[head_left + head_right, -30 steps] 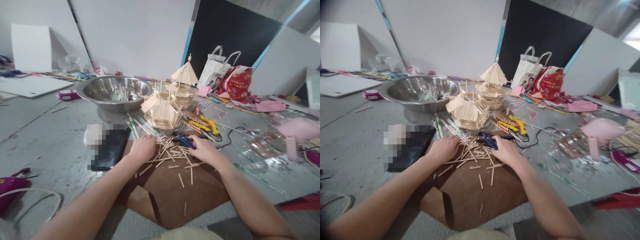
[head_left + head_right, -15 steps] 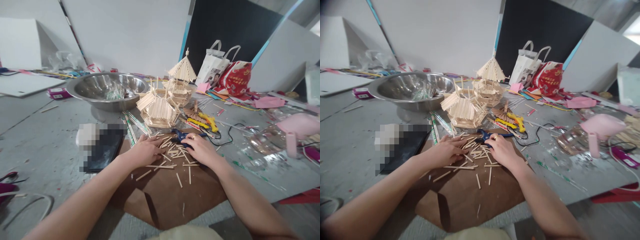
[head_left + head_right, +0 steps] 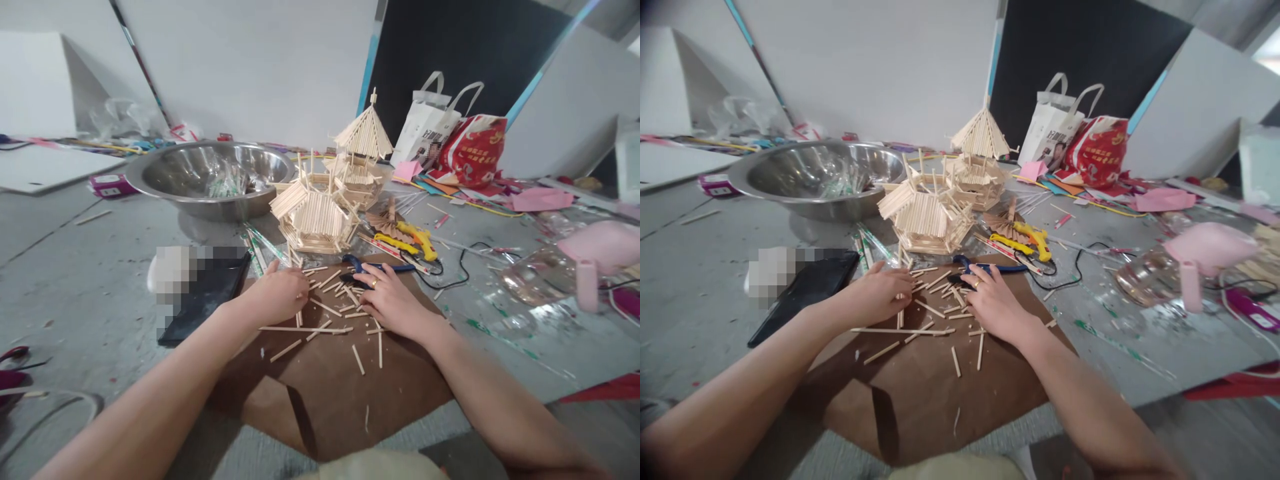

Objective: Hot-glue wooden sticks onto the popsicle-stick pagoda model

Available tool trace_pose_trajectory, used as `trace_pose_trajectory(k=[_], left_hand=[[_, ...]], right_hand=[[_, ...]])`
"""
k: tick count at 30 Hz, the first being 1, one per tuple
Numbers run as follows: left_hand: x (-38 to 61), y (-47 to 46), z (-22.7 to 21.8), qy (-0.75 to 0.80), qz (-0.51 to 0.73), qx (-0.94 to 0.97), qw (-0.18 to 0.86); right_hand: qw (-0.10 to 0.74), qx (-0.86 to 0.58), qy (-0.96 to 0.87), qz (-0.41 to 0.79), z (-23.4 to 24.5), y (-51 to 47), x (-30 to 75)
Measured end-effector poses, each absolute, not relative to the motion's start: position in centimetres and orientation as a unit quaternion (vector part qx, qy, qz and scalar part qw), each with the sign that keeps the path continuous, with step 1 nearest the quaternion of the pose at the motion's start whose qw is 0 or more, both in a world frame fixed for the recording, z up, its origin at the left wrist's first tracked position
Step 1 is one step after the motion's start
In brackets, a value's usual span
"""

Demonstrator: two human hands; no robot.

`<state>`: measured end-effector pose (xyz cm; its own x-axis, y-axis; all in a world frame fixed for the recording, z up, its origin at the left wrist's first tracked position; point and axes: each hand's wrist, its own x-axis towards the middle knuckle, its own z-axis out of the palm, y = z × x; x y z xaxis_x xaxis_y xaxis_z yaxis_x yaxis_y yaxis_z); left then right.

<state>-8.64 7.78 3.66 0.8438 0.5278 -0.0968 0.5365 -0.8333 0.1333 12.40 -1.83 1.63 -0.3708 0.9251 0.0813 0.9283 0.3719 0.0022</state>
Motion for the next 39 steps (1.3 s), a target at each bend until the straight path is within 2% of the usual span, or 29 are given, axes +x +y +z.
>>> trace_pose_trajectory(k=[4,7,11,13,16,26,34,39], left_hand=[[-8.4,7.7,3.5,0.285,0.017,0.956,0.071],[-8.0,7.5,3.5,0.283,0.078,0.95,0.105],[-7.1,6.8,3.6,0.308,0.146,0.921,0.19],[-6.6,6.3,3.7,0.337,0.171,0.892,0.249],[-5.9,5.6,3.8,0.357,0.205,0.849,0.33],[-4.5,6.4,3.9,0.347,0.239,0.794,0.438],[-4.0,7.4,4.2,0.335,0.191,0.805,0.452],[-4.5,7.4,4.1,0.294,0.148,0.791,0.516]], right_hand=[[0.043,-0.558,-0.829,-0.005,1.8,-1.9,12.1],[0.167,-0.568,-0.803,0.072,2.1,-2.0,11.8],[0.385,-0.59,-0.625,0.338,2.6,-1.8,11.5],[0.438,-0.555,-0.523,0.475,2.6,-1.4,11.4],[0.461,-0.522,-0.452,0.557,2.5,-0.8,11.3],[0.464,-0.521,-0.446,0.56,3.6,0.7,11.3],[0.481,-0.553,-0.522,0.437,3.7,1.8,10.6],[0.481,-0.551,-0.562,0.387,3.3,1.6,9.9]])
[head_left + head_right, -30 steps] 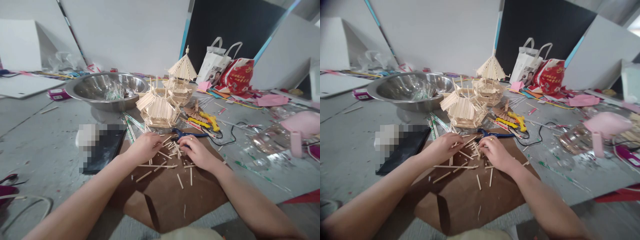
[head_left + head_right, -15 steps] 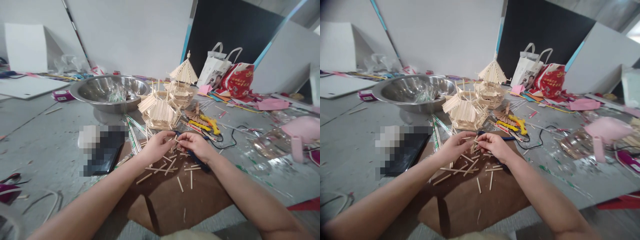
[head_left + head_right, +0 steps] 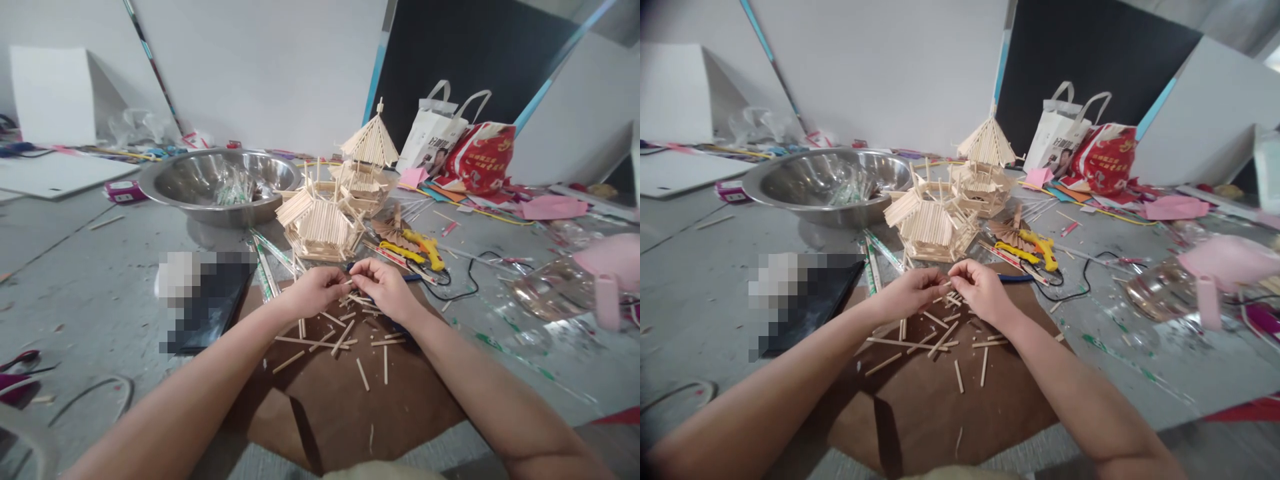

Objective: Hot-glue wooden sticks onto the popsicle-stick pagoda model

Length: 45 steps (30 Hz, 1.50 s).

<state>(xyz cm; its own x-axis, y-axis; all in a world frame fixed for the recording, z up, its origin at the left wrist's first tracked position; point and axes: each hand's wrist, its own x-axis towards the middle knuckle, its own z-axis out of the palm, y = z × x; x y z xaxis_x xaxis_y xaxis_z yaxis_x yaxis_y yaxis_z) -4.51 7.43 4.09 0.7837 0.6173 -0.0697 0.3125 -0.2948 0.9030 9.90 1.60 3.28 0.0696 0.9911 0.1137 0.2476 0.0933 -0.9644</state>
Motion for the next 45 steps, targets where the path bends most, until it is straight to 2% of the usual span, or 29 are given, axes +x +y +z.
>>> trace_pose_trajectory(k=[3,7,14,20,28,37,45], left_hand=[[-5.0,7.5,3.9,0.292,0.11,0.774,0.551],[-5.3,7.9,3.6,0.318,0.101,0.757,0.562],[-5.7,8.7,3.8,0.368,0.135,0.749,0.534],[-6.6,10.0,3.5,0.42,0.12,0.787,0.436],[-7.0,11.1,2.9,0.43,0.11,0.857,0.262],[-6.9,10.2,2.8,0.497,0.074,0.86,0.086],[-6.9,10.1,2.4,0.471,0.068,0.877,0.06]], right_hand=[[0.514,-0.553,-0.541,0.372,3.1,1.7,10.3],[0.604,-0.559,-0.462,0.329,2.5,2.1,11.9],[0.437,-0.615,-0.558,0.346,1.4,2.1,12.2],[0.324,-0.631,-0.638,0.3,1.9,1.6,12.4],[0.112,-0.635,-0.761,0.071,1.8,0.9,11.7],[0.12,-0.572,-0.811,-0.029,1.2,1.2,11.3],[0.106,-0.516,-0.85,-0.003,1.4,1.1,11.3]])
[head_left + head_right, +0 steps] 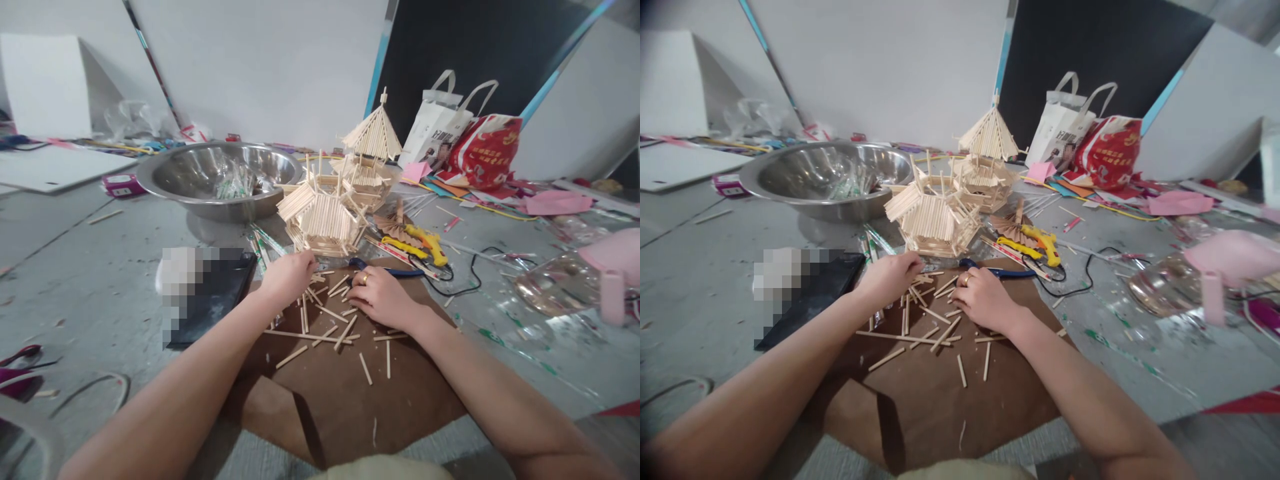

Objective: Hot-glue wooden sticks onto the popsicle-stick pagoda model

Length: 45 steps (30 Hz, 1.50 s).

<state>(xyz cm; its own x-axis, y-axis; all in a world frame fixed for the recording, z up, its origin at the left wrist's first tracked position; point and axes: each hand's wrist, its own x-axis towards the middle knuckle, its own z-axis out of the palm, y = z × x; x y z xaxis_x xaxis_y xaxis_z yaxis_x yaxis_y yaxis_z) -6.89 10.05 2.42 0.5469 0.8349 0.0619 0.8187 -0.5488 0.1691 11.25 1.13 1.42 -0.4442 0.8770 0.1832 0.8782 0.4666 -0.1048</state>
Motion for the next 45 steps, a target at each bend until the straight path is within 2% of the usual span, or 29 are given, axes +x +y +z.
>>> trace_pose_trajectory(k=[9,17,21,25,31,33,36,38,45], left_hand=[[-6.7,9.6,2.9,0.464,0.074,0.882,0.034],[-6.3,8.9,3.3,0.442,0.095,0.89,0.062],[-5.8,8.0,3.3,0.359,0.121,0.921,0.092],[-5.2,6.9,3.3,0.276,0.086,0.945,0.151],[-5.0,6.6,3.2,0.307,0.05,0.937,0.158],[-5.1,6.8,3.1,0.319,0.038,0.937,0.138],[-5.2,6.9,3.0,0.324,0.034,0.936,0.132],[-5.2,6.9,3.0,0.328,0.033,0.934,0.137],[-5.3,6.8,2.8,0.321,0.026,0.937,0.135]], right_hand=[[0.074,-0.487,-0.868,0.063,2.1,0.9,11.6],[0.019,-0.488,-0.872,0.039,1.9,0.9,11.4],[0.048,-0.512,-0.856,0.046,1.9,1.0,11.4],[0.101,-0.54,-0.833,0.062,1.7,1.0,11.3],[0.161,-0.573,-0.799,0.091,3.0,0.6,11.6],[0.12,-0.599,-0.783,0.114,3.9,-0.2,11.5],[-0.034,-0.546,-0.819,0.173,4.7,-1.7,10.3],[-0.098,-0.5,-0.846,0.157,4.7,-2.7,9.1],[-0.14,-0.482,-0.859,0.102,4.2,-3.8,7.1]])
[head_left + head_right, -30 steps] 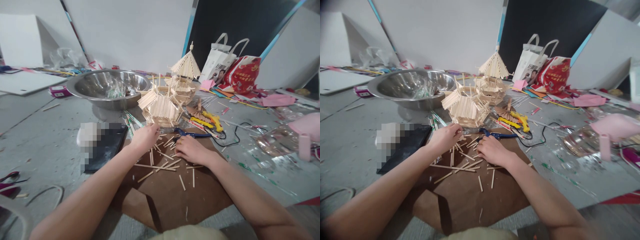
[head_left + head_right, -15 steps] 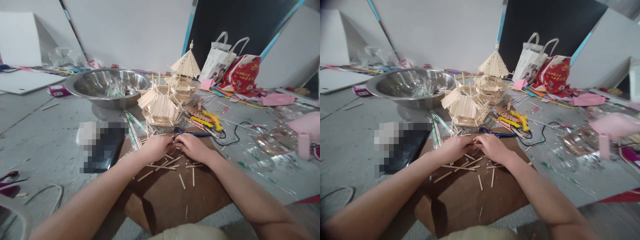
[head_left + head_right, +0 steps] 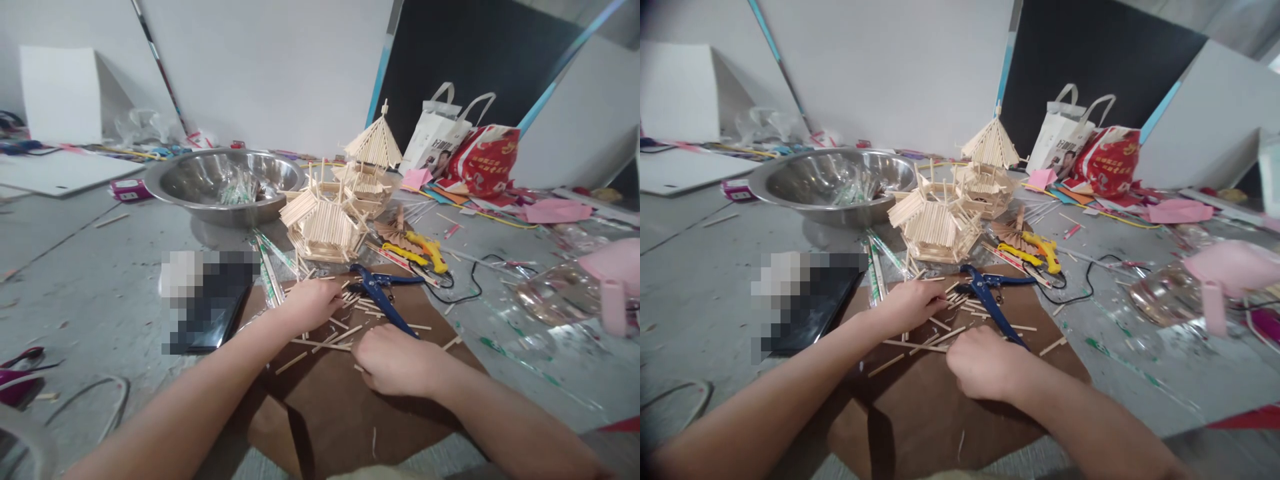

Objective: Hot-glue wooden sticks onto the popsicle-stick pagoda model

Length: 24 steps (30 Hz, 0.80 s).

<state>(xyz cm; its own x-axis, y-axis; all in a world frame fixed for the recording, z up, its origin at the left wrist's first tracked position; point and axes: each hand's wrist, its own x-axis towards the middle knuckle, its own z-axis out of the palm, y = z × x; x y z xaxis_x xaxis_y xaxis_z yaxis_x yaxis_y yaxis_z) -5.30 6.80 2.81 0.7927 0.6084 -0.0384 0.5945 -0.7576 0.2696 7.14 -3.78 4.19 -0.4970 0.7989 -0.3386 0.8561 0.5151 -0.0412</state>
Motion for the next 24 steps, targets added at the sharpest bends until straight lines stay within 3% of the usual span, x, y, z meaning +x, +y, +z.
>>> trace_pose_trajectory(k=[4,7,11,15,18,24], left_hand=[[-5.5,7.0,2.8,0.331,0.06,0.93,0.147],[-5.4,7.2,3.0,0.344,0.124,0.911,0.189],[-4.6,7.2,3.4,0.372,0.181,0.811,0.414],[-3.3,7.4,3.2,0.38,0.212,0.618,0.655],[-2.3,7.9,2.9,0.343,0.26,0.504,0.749],[-1.2,8.7,2.9,0.256,0.32,0.364,0.836]], right_hand=[[0.115,0.495,0.854,-0.114,4.5,-3.4,8.0],[-0.004,0.532,0.83,-0.164,5.3,-1.9,9.6],[-0.287,0.581,0.705,-0.288,6.3,1.9,11.8],[-0.456,0.572,0.571,-0.373,6.3,5.5,12.3],[-0.5,0.565,0.52,-0.401,5.9,7.0,12.0],[-0.503,0.568,0.506,-0.411,5.3,8.0,12.1]])
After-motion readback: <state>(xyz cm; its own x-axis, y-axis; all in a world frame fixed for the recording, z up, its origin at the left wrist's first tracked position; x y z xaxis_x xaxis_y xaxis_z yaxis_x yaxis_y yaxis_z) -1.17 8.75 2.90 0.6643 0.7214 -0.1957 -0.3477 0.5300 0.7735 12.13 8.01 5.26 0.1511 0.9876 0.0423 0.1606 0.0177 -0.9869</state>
